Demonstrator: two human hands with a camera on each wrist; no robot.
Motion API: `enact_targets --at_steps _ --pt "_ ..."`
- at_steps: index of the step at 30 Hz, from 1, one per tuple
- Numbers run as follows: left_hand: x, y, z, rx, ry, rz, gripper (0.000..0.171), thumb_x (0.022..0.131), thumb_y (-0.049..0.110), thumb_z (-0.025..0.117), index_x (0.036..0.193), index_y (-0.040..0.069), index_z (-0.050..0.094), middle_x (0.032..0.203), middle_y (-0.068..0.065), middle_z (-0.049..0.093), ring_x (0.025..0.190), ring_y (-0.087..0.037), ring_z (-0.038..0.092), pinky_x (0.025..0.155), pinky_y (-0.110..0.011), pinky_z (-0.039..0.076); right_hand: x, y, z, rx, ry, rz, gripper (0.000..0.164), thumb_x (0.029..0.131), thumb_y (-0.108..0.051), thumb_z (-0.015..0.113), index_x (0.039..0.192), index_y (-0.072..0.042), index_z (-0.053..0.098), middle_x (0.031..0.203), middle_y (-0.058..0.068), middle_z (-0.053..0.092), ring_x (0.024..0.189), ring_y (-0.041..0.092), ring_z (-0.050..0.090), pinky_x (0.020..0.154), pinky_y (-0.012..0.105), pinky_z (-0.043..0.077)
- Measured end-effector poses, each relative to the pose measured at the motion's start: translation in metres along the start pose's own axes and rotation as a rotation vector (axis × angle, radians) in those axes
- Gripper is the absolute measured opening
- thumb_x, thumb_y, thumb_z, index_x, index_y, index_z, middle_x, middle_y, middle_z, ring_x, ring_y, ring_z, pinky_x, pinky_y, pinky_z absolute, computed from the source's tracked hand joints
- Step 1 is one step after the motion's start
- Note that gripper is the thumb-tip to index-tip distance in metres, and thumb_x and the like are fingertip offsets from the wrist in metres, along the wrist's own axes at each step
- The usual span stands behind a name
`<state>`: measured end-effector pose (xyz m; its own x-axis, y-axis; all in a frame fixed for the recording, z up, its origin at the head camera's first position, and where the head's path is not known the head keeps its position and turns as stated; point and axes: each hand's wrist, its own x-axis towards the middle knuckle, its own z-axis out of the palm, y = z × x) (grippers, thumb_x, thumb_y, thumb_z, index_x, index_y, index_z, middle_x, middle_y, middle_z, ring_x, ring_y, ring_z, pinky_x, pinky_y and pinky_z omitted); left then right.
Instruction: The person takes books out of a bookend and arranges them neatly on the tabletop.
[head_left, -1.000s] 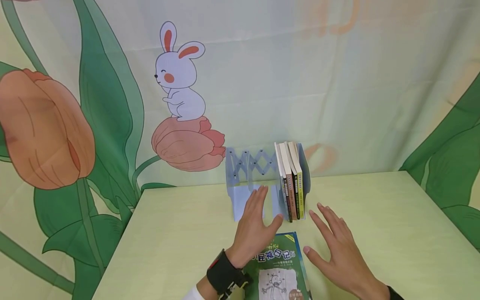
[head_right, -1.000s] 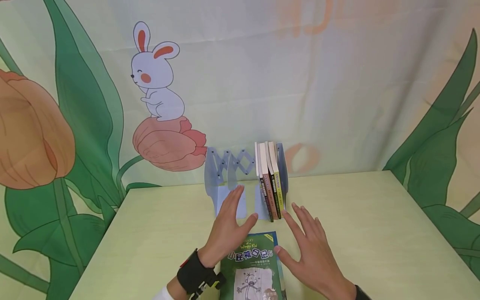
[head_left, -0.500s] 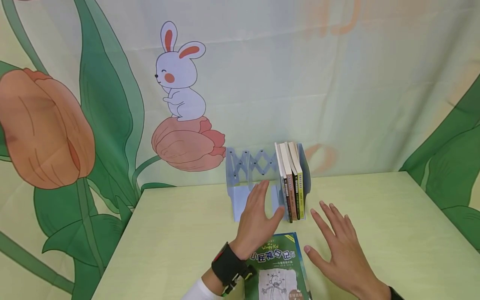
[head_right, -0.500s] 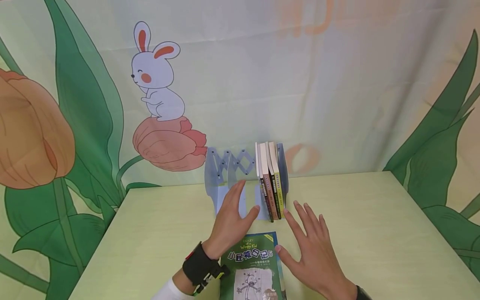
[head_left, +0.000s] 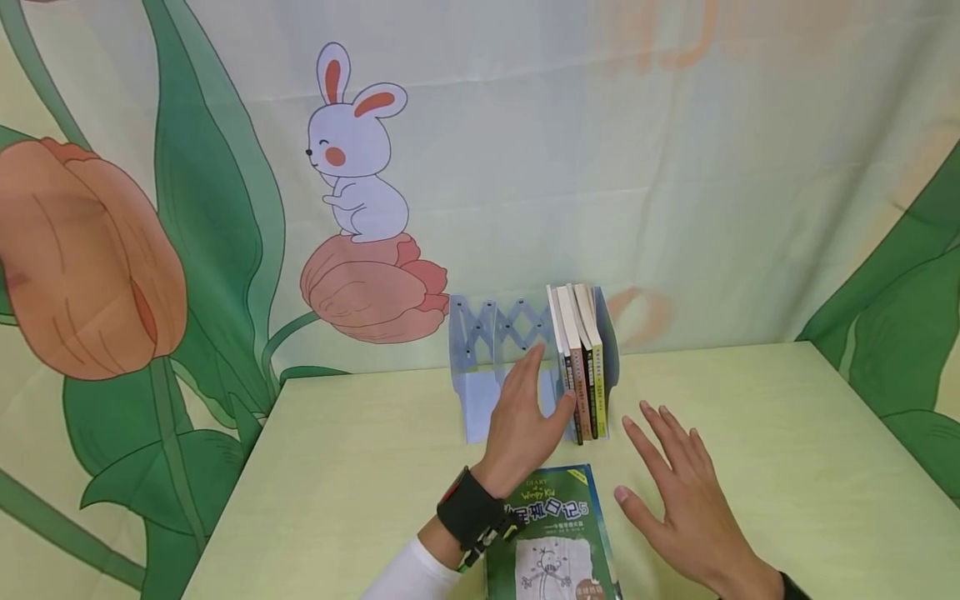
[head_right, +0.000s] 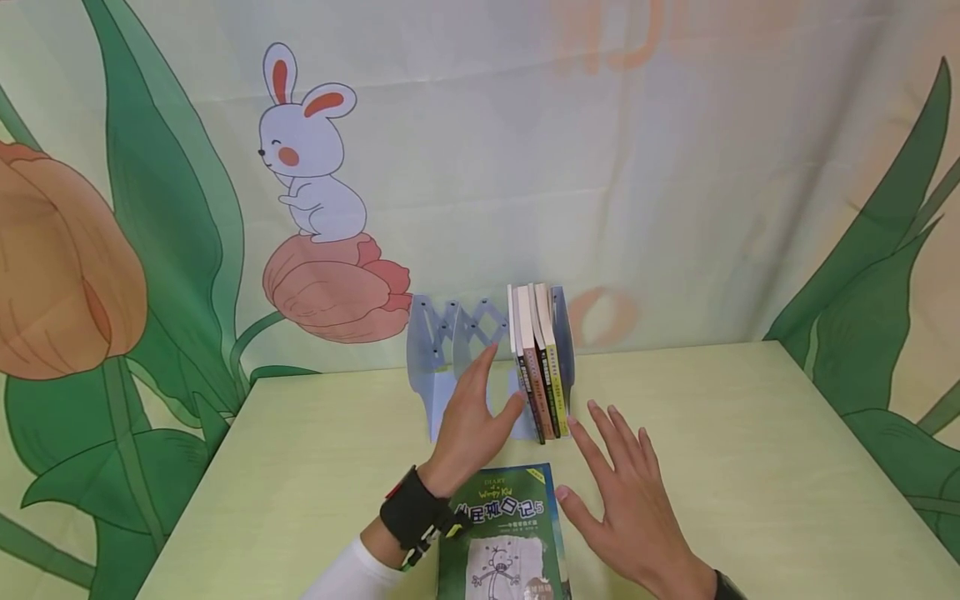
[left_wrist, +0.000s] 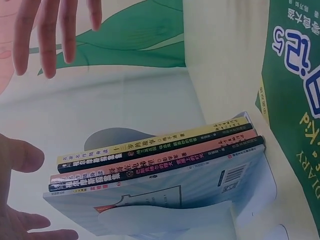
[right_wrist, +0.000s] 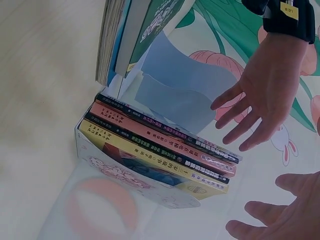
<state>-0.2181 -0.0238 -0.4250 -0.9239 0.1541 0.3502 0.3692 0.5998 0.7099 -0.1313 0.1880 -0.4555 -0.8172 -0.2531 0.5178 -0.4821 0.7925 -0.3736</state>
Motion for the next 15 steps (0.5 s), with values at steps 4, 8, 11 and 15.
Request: enact_targets --at_steps 4,8,11,15 --pt "0.004 0.002 0.002 -0.017 0.004 -0.015 0.071 0.097 0.041 0.055 0.157 0.023 0.023 0.161 -0.003 0.030 0.148 -0.025 0.030 0.110 -0.053 0.038 -0.001 0.001 -0.002 0.003 -0.023 0.009 0.076 0.089 -0.035 0.066 0.155 -0.029 0.030 0.164 0.002 0.023 0.152 0.028 0.016 0.120 0.057 0.008" --pt "0.009 0.005 0.002 -0.033 0.008 -0.023 0.071 0.097 0.042 0.055 0.157 0.023 0.023 0.160 -0.006 0.031 0.147 -0.027 0.032 0.109 -0.055 0.038 -0.001 0.002 -0.002 0.008 -0.013 -0.004 0.074 0.090 -0.034 0.065 0.155 -0.026 0.032 0.164 0.002 0.023 0.152 0.028 0.016 0.120 0.057 0.008" --pt "0.012 0.007 0.003 -0.035 0.012 -0.016 0.070 0.098 0.042 0.054 0.157 0.022 0.023 0.159 -0.007 0.034 0.146 -0.028 0.035 0.106 -0.055 0.040 -0.001 0.002 -0.002 0.011 -0.014 -0.003 0.072 0.090 -0.034 0.064 0.155 -0.026 0.032 0.164 0.001 0.022 0.152 0.028 0.017 0.121 0.056 0.007" --pt "0.016 0.008 0.005 -0.035 0.010 -0.013 0.069 0.098 0.041 0.053 0.157 0.019 0.024 0.154 -0.007 0.041 0.141 -0.028 0.041 0.103 -0.053 0.044 -0.002 0.001 -0.004 0.012 -0.033 0.013 0.072 0.092 -0.034 0.063 0.155 -0.029 0.030 0.164 0.001 0.022 0.152 0.028 0.017 0.121 0.054 0.007"
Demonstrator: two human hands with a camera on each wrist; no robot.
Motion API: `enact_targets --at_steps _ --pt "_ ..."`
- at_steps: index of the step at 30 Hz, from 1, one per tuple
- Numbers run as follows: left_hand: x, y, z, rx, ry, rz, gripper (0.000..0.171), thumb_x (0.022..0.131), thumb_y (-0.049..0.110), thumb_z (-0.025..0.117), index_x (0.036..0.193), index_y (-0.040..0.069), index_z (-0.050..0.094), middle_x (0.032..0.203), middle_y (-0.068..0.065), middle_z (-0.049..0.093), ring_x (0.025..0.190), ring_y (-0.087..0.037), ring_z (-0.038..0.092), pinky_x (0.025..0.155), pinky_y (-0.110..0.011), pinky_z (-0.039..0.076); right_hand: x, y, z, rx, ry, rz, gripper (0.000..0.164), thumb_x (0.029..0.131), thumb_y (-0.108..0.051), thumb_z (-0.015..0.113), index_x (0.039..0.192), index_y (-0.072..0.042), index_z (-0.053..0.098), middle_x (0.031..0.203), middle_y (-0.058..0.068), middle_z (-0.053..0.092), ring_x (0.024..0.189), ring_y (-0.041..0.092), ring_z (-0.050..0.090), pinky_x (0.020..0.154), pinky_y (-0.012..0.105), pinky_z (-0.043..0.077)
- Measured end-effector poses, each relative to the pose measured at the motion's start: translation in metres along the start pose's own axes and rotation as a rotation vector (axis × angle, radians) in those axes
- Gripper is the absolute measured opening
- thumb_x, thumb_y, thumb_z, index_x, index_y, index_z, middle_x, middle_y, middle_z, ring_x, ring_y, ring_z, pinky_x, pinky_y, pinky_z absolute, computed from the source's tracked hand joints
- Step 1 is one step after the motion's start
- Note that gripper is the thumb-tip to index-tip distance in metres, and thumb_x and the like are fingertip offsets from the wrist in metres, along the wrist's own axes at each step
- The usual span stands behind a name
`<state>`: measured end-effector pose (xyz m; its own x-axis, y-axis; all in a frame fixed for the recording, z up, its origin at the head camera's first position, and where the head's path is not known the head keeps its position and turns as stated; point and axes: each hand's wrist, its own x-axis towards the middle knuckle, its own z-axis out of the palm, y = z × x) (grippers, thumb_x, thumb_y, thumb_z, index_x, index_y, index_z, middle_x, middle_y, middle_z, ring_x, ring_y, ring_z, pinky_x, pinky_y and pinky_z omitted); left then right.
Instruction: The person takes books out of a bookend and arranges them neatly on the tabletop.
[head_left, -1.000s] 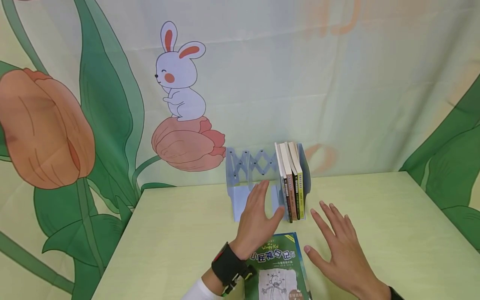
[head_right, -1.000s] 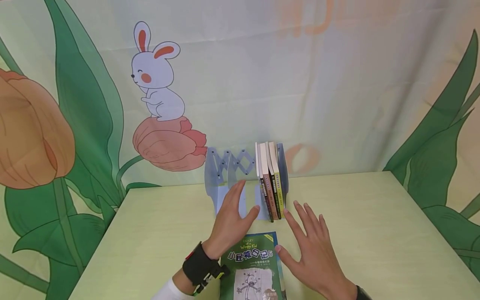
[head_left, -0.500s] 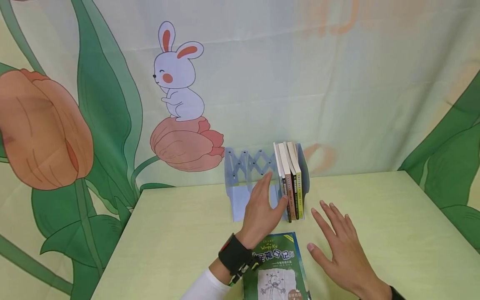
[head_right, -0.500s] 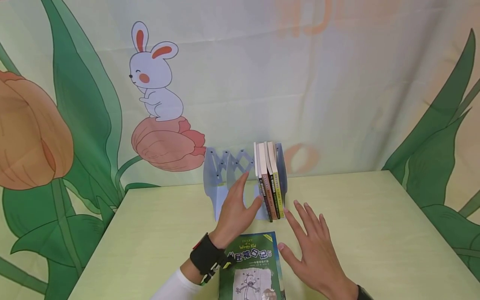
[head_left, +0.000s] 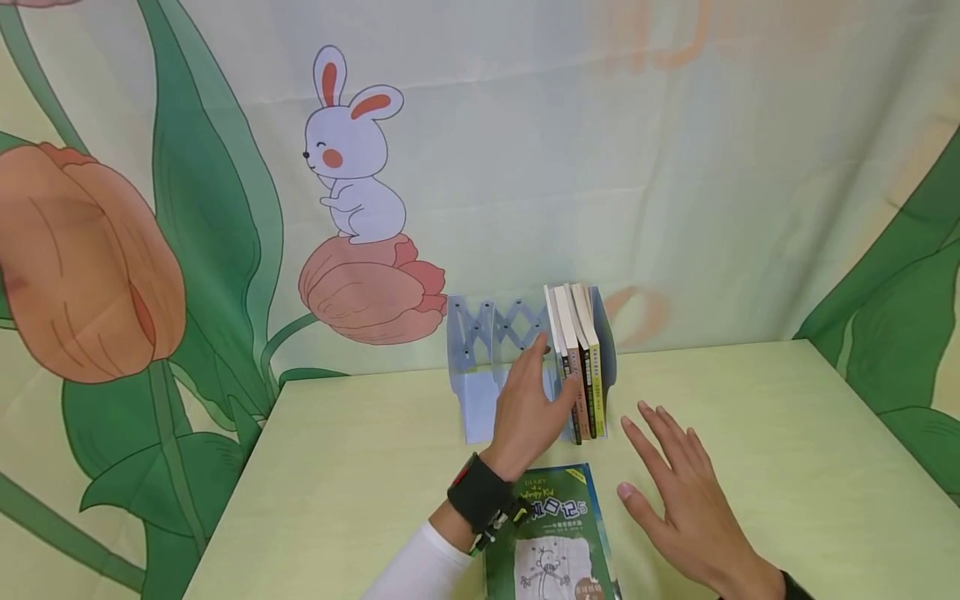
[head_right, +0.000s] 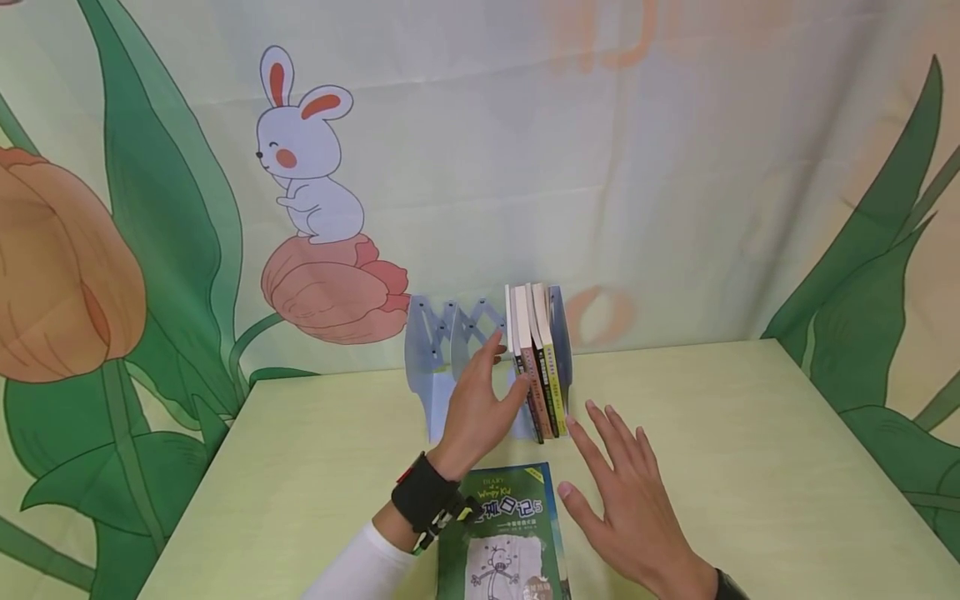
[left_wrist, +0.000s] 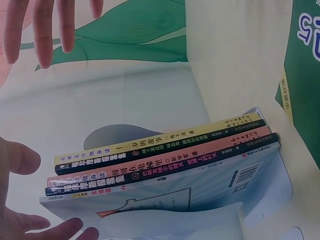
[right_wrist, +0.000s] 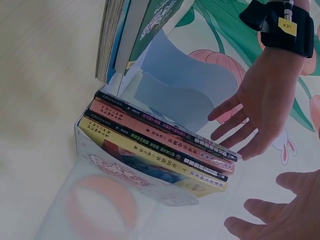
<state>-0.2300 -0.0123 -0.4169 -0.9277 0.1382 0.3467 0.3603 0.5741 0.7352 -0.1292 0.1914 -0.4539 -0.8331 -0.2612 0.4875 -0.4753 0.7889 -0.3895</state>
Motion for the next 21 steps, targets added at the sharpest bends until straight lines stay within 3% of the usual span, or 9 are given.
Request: enact_targets --at_steps 6,14,21 --pt "0.006 0.001 0.006 0.016 -0.002 0.001 0.070 0.099 0.043 0.051 0.157 0.017 0.023 0.155 -0.009 0.040 0.139 -0.029 0.044 0.104 -0.051 0.044 0.001 0.000 -0.002 -0.001 -0.008 0.004 0.072 0.093 -0.032 0.062 0.156 -0.030 0.028 0.164 0.002 0.022 0.152 0.028 0.016 0.121 0.054 0.006" --pt "0.012 0.002 0.011 0.049 0.061 0.023 0.064 0.100 0.038 0.051 0.155 0.013 0.031 0.147 -0.013 0.047 0.127 -0.032 0.054 0.095 -0.049 0.050 0.000 0.000 -0.002 -0.004 -0.007 -0.001 0.072 0.092 -0.033 0.063 0.156 -0.029 0.029 0.165 0.001 0.020 0.152 0.028 0.015 0.122 0.053 0.004" --pt "0.018 0.002 0.013 0.063 0.068 0.019 0.061 0.101 0.039 0.049 0.153 0.012 0.033 0.144 -0.012 0.049 0.122 -0.030 0.058 0.089 -0.047 0.052 -0.001 0.001 -0.002 -0.002 -0.007 0.012 0.073 0.092 -0.033 0.063 0.156 -0.029 0.028 0.164 0.002 0.022 0.152 0.028 0.015 0.122 0.054 0.005"
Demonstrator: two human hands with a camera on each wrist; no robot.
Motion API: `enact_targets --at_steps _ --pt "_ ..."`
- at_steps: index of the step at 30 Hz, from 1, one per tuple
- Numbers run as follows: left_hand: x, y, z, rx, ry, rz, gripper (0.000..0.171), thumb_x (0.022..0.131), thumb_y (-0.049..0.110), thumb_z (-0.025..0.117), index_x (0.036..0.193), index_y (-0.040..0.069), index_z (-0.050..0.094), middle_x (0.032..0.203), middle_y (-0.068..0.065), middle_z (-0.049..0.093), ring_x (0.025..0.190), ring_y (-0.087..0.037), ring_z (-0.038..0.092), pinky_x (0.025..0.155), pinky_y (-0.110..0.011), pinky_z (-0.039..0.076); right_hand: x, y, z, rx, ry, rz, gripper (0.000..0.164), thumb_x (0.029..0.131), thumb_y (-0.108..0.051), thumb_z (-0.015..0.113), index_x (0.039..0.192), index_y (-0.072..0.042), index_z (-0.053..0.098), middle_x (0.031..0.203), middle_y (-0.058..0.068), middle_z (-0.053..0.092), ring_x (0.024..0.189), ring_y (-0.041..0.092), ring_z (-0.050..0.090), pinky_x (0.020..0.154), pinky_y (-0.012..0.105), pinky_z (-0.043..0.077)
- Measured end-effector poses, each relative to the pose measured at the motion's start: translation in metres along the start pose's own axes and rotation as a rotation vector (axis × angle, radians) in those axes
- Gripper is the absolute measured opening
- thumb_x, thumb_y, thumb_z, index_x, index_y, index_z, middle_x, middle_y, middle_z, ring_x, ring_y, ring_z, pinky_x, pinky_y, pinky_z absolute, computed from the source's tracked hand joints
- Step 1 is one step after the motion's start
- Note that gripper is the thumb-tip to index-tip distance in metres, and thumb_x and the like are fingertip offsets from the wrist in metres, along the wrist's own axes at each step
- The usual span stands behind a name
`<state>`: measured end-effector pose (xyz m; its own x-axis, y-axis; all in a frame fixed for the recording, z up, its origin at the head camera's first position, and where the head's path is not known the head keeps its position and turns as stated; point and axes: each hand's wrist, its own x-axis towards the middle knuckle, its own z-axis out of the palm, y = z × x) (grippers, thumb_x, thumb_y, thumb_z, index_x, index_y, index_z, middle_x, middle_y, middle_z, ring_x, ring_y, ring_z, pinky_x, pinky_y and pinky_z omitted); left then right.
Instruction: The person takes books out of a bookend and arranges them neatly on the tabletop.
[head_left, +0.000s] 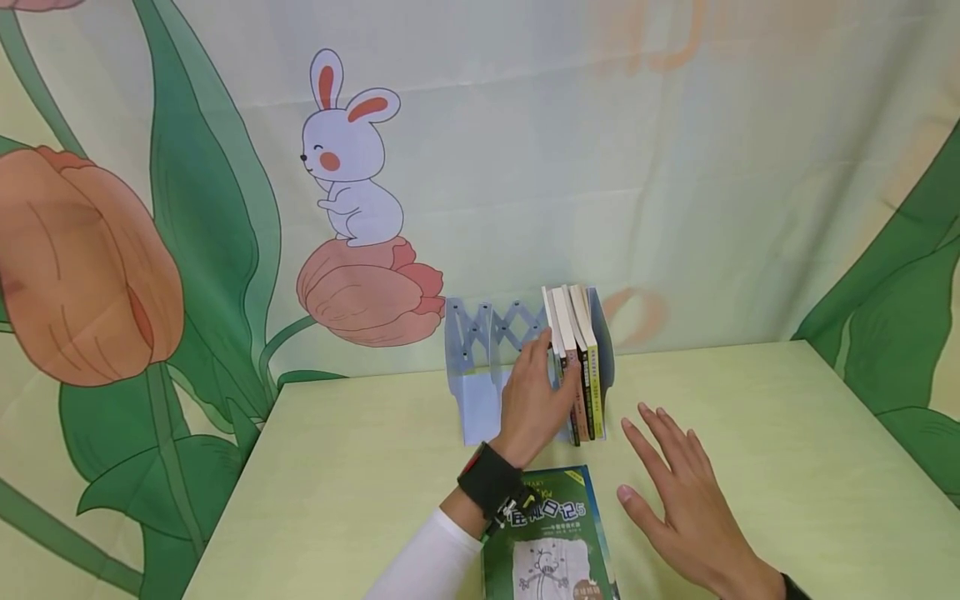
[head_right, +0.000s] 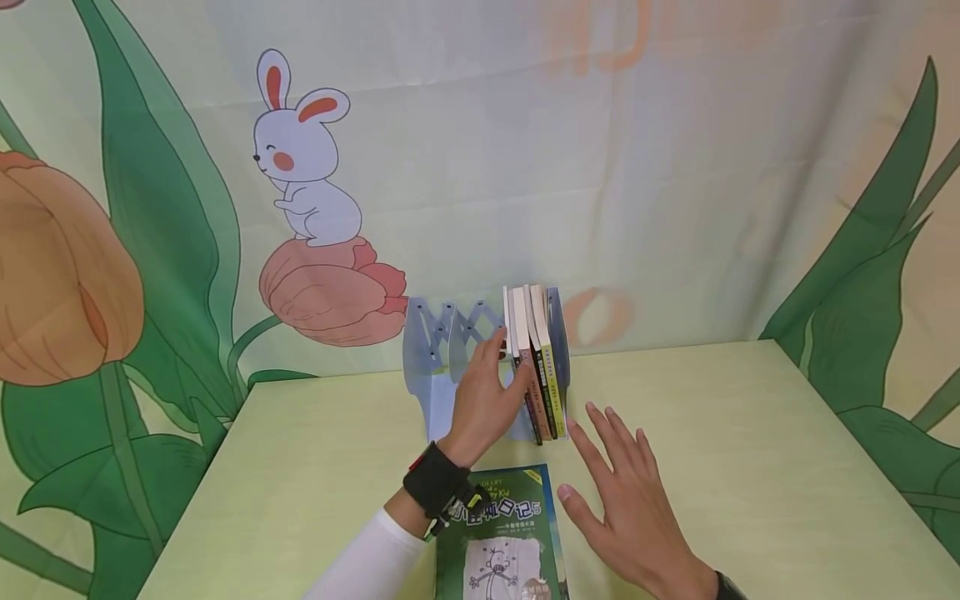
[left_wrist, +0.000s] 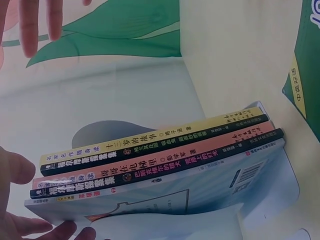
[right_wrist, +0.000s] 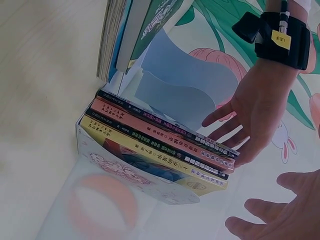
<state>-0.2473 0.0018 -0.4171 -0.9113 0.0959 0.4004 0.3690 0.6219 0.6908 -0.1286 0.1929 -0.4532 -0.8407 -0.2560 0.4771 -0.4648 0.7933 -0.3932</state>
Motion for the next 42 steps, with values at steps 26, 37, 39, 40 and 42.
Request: enact_targets --at_steps 26,37,39,40,42 --pt "0.005 -0.018 0.000 -0.130 -0.041 0.018 0.055 0.105 0.040 0.041 0.154 0.015 0.034 0.139 -0.012 0.054 0.112 -0.024 0.063 0.082 -0.033 0.055 0.000 0.001 0.005 0.002 -0.005 0.001 0.071 0.093 -0.033 0.062 0.156 -0.030 0.028 0.164 0.002 0.023 0.152 0.027 0.015 0.123 0.051 0.003" --pt "0.006 -0.020 -0.001 -0.164 -0.053 0.015 0.052 0.107 0.037 0.036 0.154 0.017 0.033 0.139 -0.011 0.055 0.112 -0.025 0.062 0.087 -0.036 0.054 0.000 0.000 0.007 0.000 -0.011 -0.010 0.070 0.093 -0.034 0.062 0.155 -0.029 0.030 0.163 0.002 0.025 0.152 0.028 0.016 0.123 0.050 0.002" --pt "0.006 -0.020 -0.001 -0.141 -0.045 0.026 0.052 0.107 0.037 0.034 0.154 0.015 0.033 0.138 -0.012 0.056 0.108 -0.025 0.063 0.085 -0.037 0.052 0.000 0.000 0.007 -0.005 -0.009 -0.010 0.070 0.093 -0.033 0.062 0.155 -0.029 0.030 0.163 0.002 0.025 0.152 0.029 0.017 0.123 0.050 0.003" --pt "0.005 -0.020 -0.001 -0.126 -0.040 0.031 0.052 0.108 0.036 0.033 0.154 0.014 0.033 0.136 -0.011 0.057 0.105 -0.025 0.062 0.084 -0.037 0.050 0.000 0.000 0.007 -0.007 -0.010 -0.010 0.071 0.093 -0.034 0.062 0.156 -0.030 0.029 0.163 0.002 0.026 0.151 0.029 0.017 0.123 0.050 0.003" --pt "0.005 -0.021 -0.001 -0.097 -0.029 0.044 0.051 0.108 0.035 0.032 0.154 0.012 0.033 0.132 -0.011 0.059 0.099 -0.023 0.061 0.081 -0.036 0.047 0.000 0.000 0.008 -0.009 -0.009 -0.008 0.071 0.093 -0.033 0.062 0.156 -0.030 0.029 0.162 0.002 0.026 0.151 0.030 0.018 0.123 0.051 0.003"
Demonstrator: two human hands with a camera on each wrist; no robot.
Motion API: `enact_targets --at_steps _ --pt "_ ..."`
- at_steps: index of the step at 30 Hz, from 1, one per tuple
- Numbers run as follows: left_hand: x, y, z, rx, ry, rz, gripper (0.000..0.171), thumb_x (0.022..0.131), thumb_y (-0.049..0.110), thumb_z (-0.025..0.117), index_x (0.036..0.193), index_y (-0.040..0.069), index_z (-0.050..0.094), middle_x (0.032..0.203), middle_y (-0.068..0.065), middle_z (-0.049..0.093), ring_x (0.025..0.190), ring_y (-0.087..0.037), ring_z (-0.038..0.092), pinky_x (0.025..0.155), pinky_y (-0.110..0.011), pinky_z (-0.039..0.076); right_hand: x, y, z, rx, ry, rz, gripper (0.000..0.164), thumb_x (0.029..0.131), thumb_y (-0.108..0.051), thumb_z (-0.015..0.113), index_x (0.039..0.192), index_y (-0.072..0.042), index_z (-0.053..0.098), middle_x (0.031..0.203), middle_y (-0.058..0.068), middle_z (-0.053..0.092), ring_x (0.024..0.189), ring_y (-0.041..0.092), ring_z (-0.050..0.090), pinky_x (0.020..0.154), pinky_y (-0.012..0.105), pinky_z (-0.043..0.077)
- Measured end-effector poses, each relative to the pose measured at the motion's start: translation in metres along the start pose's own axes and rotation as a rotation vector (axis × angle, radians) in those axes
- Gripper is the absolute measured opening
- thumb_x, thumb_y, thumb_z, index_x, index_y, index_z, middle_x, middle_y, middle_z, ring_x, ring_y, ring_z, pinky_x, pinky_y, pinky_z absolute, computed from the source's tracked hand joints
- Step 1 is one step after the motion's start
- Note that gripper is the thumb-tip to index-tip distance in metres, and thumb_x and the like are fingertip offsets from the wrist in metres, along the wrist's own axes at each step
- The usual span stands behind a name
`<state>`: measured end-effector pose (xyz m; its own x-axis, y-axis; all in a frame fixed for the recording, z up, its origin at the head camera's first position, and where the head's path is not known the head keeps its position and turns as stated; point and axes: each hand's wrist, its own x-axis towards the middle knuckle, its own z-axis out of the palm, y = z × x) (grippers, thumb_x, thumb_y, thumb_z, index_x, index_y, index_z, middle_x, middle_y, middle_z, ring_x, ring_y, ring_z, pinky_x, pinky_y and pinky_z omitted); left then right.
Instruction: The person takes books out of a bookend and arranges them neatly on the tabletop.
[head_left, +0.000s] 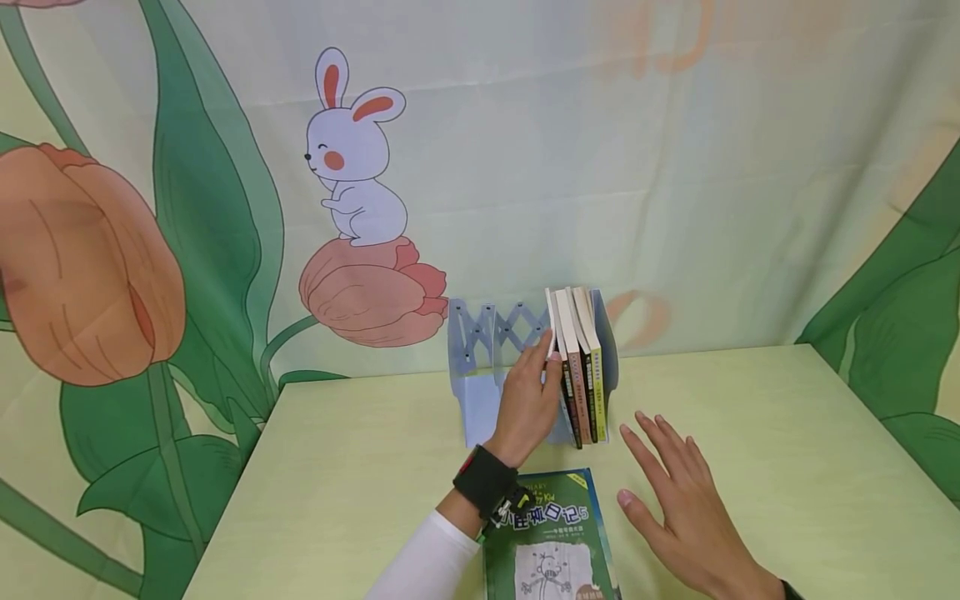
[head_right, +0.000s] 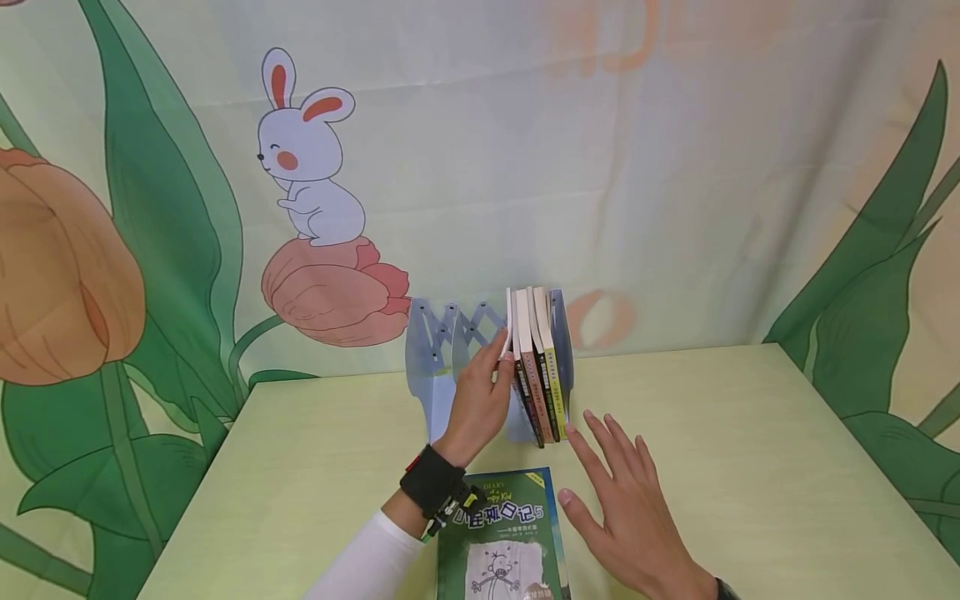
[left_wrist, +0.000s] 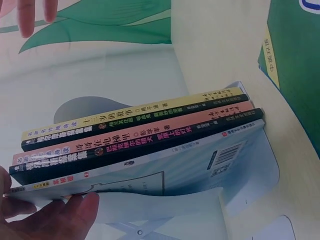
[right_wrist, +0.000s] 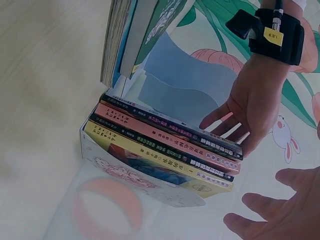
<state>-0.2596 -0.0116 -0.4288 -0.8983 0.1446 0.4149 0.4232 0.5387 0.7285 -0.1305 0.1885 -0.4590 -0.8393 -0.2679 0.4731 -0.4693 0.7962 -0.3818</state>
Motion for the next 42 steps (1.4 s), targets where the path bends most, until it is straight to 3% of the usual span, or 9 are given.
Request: enact_targets --at_steps 7,14,16,19,21,25,30,36,42 --pt "0.001 0.001 0.002 0.069 0.033 0.041 0.049 0.107 0.028 0.037 0.152 0.008 0.037 0.123 -0.013 0.062 0.080 -0.019 0.059 0.070 -0.029 0.047 0.000 0.001 0.001 -0.007 0.003 0.000 0.070 0.093 -0.033 0.062 0.155 -0.029 0.030 0.162 0.003 0.028 0.150 0.030 0.019 0.123 0.050 0.004" --pt "0.002 0.001 0.010 0.098 0.083 0.041 0.043 0.102 0.019 0.049 0.141 0.001 0.049 0.114 -0.013 0.064 0.096 -0.023 0.066 0.074 -0.031 0.054 -0.002 0.003 0.003 -0.009 0.007 -0.005 0.068 0.094 -0.033 0.061 0.155 -0.028 0.031 0.162 0.003 0.028 0.150 0.029 0.019 0.123 0.049 0.003" --pt "0.001 0.000 0.013 0.125 0.076 0.033 0.041 0.101 0.019 0.051 0.137 0.001 0.054 0.109 -0.012 0.064 0.090 -0.022 0.066 0.071 -0.030 0.053 -0.002 0.003 0.004 -0.009 0.008 -0.006 0.068 0.094 -0.032 0.061 0.155 -0.028 0.031 0.162 0.003 0.028 0.150 0.029 0.019 0.123 0.049 0.003" --pt "-0.001 -0.003 0.015 0.212 0.055 0.018 0.039 0.101 0.023 0.051 0.133 0.002 0.057 0.093 -0.008 0.065 0.070 -0.016 0.062 0.057 -0.025 0.046 -0.002 0.004 0.004 -0.011 0.010 -0.010 0.068 0.094 -0.032 0.061 0.155 -0.028 0.031 0.162 0.004 0.028 0.150 0.029 0.020 0.123 0.049 0.004" --pt "-0.003 -0.005 0.017 0.280 0.031 0.018 0.040 0.103 0.025 0.048 0.134 0.002 0.057 0.076 -0.003 0.061 0.054 -0.011 0.053 0.048 -0.022 0.036 -0.002 0.003 0.004 -0.010 0.007 -0.009 0.068 0.094 -0.032 0.061 0.155 -0.029 0.031 0.162 0.004 0.028 0.150 0.030 0.020 0.123 0.050 0.005" --pt "-0.004 -0.004 0.019 0.367 0.017 0.048 0.043 0.106 0.025 0.043 0.138 -0.003 0.052 0.056 0.001 0.048 0.039 -0.009 0.035 0.041 -0.022 0.022 -0.001 0.003 0.002 0.000 -0.002 -0.004 0.069 0.094 -0.032 0.061 0.155 -0.030 0.030 0.162 0.004 0.028 0.151 0.029 0.019 0.121 0.053 0.009" --pt "-0.002 -0.001 0.020 0.414 0.039 0.053 0.043 0.106 0.025 0.042 0.136 -0.003 0.052 0.056 0.000 0.049 0.040 -0.008 0.035 0.042 -0.021 0.022 0.000 0.003 0.001 0.008 -0.004 -0.008 0.069 0.094 -0.032 0.061 0.155 -0.029 0.030 0.162 0.003 0.027 0.151 0.029 0.019 0.121 0.053 0.009" --pt "0.001 0.001 0.019 0.395 0.055 0.041 0.042 0.106 0.024 0.040 0.134 -0.004 0.054 0.055 0.000 0.047 0.040 -0.010 0.035 0.043 -0.022 0.022 0.000 0.005 0.001 0.003 0.006 -0.019 0.069 0.094 -0.031 0.062 0.155 -0.028 0.030 0.162 0.004 0.028 0.150 0.030 0.020 0.122 0.052 0.008" --pt "0.003 0.003 0.016 0.390 0.093 0.073 0.038 0.107 0.025 0.039 0.125 -0.001 0.059 0.055 0.002 0.043 0.040 -0.009 0.034 0.043 -0.022 0.021 0.001 0.005 0.002 0.001 0.031 -0.032 0.068 0.094 -0.030 0.061 0.155 -0.027 0.032 0.161 0.005 0.029 0.149 0.030 0.022 0.118 0.057 0.014"
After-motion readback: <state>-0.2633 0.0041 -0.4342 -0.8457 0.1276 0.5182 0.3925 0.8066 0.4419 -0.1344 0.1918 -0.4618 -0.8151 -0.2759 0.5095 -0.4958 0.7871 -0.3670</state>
